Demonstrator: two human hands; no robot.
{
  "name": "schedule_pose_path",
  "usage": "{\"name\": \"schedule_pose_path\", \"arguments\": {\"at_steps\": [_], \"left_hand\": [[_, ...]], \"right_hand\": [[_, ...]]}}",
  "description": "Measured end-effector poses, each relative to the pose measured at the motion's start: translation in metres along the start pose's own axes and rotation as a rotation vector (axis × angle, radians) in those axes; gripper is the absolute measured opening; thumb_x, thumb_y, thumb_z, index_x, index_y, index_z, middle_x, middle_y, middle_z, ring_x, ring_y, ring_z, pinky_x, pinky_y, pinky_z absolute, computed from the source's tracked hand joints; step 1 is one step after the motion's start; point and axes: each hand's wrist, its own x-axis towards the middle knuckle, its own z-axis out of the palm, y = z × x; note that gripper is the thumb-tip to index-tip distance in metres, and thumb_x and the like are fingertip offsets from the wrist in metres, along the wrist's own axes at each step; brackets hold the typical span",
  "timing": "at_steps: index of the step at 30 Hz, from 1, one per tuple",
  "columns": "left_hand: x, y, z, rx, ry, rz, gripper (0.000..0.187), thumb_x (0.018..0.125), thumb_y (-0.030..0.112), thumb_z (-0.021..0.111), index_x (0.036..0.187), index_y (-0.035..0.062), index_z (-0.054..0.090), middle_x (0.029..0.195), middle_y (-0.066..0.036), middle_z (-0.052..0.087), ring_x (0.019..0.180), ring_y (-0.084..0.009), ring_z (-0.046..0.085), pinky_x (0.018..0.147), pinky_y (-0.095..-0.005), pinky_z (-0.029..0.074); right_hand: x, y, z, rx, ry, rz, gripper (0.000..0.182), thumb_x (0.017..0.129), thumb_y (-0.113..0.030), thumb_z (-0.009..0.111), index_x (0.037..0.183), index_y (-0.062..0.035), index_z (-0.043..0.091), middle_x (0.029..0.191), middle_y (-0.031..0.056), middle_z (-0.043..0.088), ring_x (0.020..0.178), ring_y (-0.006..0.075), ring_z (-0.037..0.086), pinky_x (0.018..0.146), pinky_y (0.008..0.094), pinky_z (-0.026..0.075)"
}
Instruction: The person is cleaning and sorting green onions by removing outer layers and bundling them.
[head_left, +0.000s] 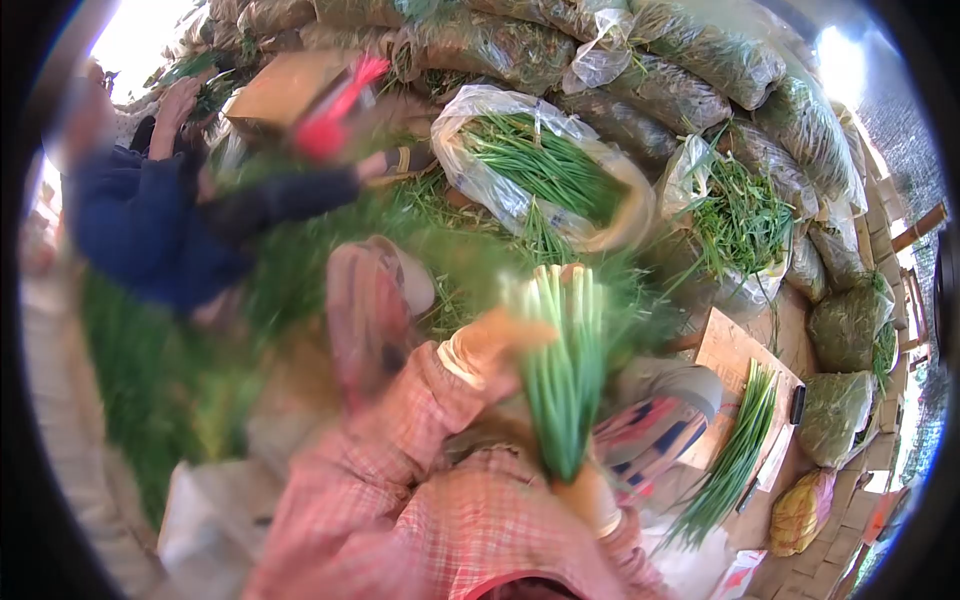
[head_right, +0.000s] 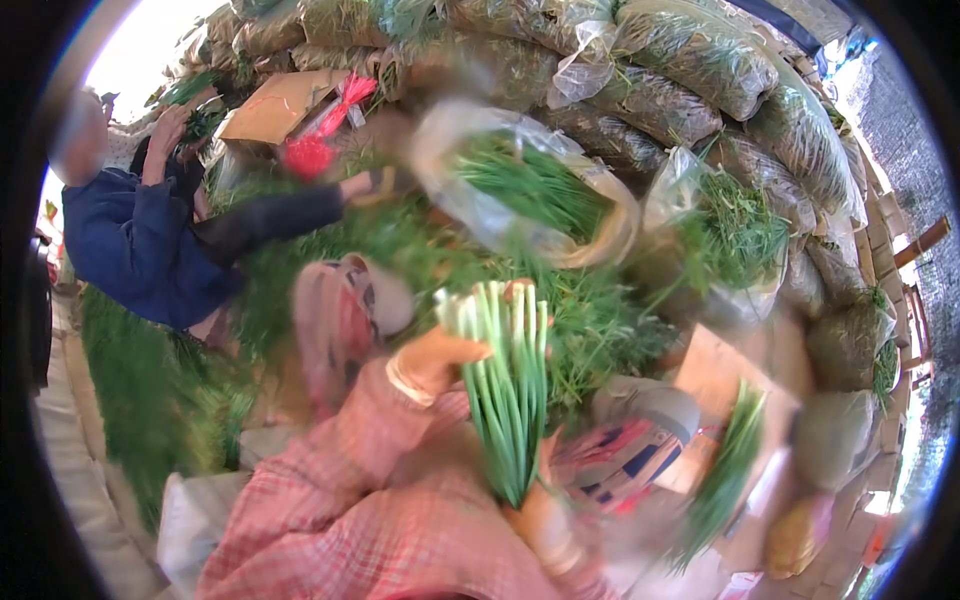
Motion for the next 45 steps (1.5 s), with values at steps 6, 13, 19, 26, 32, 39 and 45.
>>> {"name": "schedule_pose_path", "arguments": {"at_steps": [6,13,19,26,32,39,45], "left_hand": [[0.004,0.003,-0.005,-0.03,-0.023,-0.042,0.08,0.064,0.014,0.065,0.136,0.0054,0.029,0.132,-0.018,0.041,0.119,-0.0358,0.043,0.096,-0.0458,0.04],[0.017,-0.008,-0.011,-0.08,0.123,-0.074,0.085,0.065,0.015,0.063,0.139,0.0093,0.022,0.102,-0.015,0.057,0.09,-0.0261,0.057,0.08,-0.0379,0.048],[0.015,-0.006,-0.014,0.03,0.135,0.037,0.065,0.068,0.016,0.066,0.124,0.0006,0.038,0.082,-0.009,0.056,0.075,-0.0202,0.056,0.068,-0.0324,0.048],[0.017,-0.009,-0.011,0.165,0.241,0.036,0.04,0.071,0.012,0.066,0.106,0.0019,0.049,0.082,-0.008,0.056,0.075,-0.0184,0.055,0.067,-0.0307,0.047],[0.011,-0.006,-0.01,0.237,0.309,0.06,0.031,0.071,0.007,0.065,0.1,0.0046,0.053,0.084,-0.004,0.056,0.076,-0.0137,0.054,0.067,-0.0271,0.046],[0.013,-0.006,-0.006,0.284,0.279,0.046,0.03,0.07,0.008,0.065,0.098,0.004,0.053,0.083,-0.003,0.055,0.075,-0.0126,0.054,0.067,-0.0257,0.045],[0.013,-0.006,-0.005,0.32,0.281,0.045,0.03,0.07,0.009,0.065,0.097,0.004,0.054,0.084,-0.003,0.055,0.075,-0.0125,0.054,0.068,-0.0252,0.044]], "right_hand": [[-0.001,0.033,-0.004,0.009,-0.251,0.016,0.034,0.073,-0.011,0.061,0.105,-0.0015,0.054,0.085,0.0201,0.062,0.078,0.0329,0.062,0.067,0.0384,0.048],[0.021,0.014,-0.024,0.402,-0.645,0.282,0.066,0.067,-0.013,0.068,0.126,0.0019,0.041,0.113,0.0141,0.054,0.107,0.0222,0.048,0.094,0.0328,0.036],[0.031,0.016,-0.062,0.463,-0.707,0.279,0.063,0.071,-0.009,0.07,0.127,-0.0001,0.042,0.114,0.0096,0.055,0.103,0.0176,0.049,0.091,0.0319,0.038],[0.1,-0.023,-0.098,0.143,0.155,0.061,0.019,0.072,-0.005,0.069,0.088,-0.0019,0.062,0.072,0.0002,0.058,0.063,0.0077,0.052,0.056,0.0214,0.043],[0.144,-0.061,-0.042,-0.149,-0.159,-0.212,0.025,0.069,-0.016,0.074,0.084,-0.0017,0.061,0.066,0.0047,0.057,0.057,0.0109,0.051,0.054,0.0249,0.042],[0.157,-0.072,-0.056,0.175,-0.436,0.182,0.013,0.076,-0.011,0.068,0.078,-0.0001,0.061,0.062,-0.0002,0.055,0.052,0.0057,0.047,0.048,0.0225,0.04],[0.158,-0.053,-0.052,0.113,-0.397,0.042,0.018,0.074,-0.017,0.067,0.076,-0.0011,0.06,0.06,0.0008,0.053,0.053,0.0066,0.045,0.05,0.0238,0.039]]}}
